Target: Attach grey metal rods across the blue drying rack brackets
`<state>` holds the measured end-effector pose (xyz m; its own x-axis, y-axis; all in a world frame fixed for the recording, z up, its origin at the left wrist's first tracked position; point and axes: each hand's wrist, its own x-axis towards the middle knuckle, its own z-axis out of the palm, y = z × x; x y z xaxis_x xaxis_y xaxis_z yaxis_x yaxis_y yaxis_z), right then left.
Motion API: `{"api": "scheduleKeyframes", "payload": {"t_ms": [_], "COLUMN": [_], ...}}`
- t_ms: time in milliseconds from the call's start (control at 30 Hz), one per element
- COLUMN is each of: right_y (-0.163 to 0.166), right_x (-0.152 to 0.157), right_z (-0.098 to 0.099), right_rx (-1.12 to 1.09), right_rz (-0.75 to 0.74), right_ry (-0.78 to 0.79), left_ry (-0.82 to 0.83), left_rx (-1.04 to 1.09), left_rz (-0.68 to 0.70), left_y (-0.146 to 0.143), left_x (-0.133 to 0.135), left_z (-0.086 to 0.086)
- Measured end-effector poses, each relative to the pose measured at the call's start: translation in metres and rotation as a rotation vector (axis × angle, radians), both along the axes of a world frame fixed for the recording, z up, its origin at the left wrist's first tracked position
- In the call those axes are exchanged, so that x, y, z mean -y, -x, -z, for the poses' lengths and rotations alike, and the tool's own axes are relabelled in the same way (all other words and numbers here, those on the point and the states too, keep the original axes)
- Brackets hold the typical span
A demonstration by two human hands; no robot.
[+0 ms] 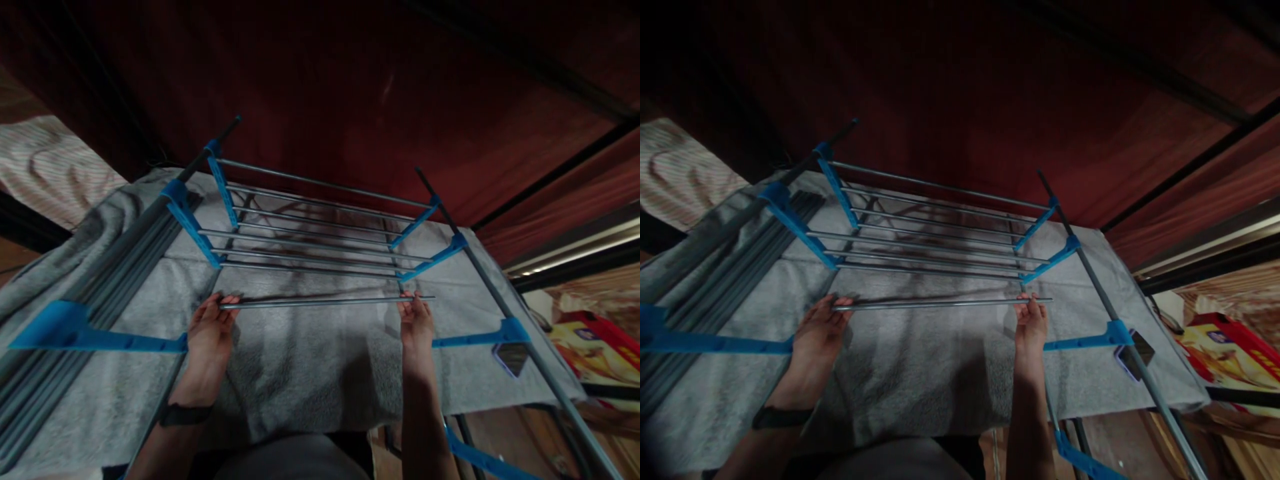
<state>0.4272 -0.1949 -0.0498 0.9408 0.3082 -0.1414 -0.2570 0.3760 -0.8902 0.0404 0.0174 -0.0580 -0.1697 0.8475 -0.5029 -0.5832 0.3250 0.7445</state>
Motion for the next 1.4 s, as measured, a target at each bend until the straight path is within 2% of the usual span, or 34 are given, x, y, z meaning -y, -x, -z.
{"api": "scheduleKeyframes", "payload": {"t_ms": [267, 400, 500, 900, 1400], "right_y": [-0.004, -0.003, 0.0, 0.017, 0.04], "right_x": [0.004, 0.002, -0.003, -0.016, -0.027], "right_z": [0.007, 0.002, -0.005, -0.047, -0.087], "right_rx": [-0.013, -0.006, -0.025, -0.001, 0.065], "right_rz": [-0.012, -0.01, -0.013, -0.079, -0.213], "right_ry": [-0.006, -0.028, -0.032, -0.11, -0.066], "left_ry": [0.06, 0.051, 0.065, 0.101, 0.19], "left_rx": [-0.028, -0.039, -0.063, -0.058, -0.046], "left_rz": [-0.016, 0.045, 0.079, 0.042, 0.135], "left_y": [-0.002, 0.001, 0.003, 0.013, 0.01], "left_x": [-0.002, -0.001, 0.001, 0.001, 0.009], "left_z": [-0.004, -0.001, 0.001, 0.004, -0.019]}}
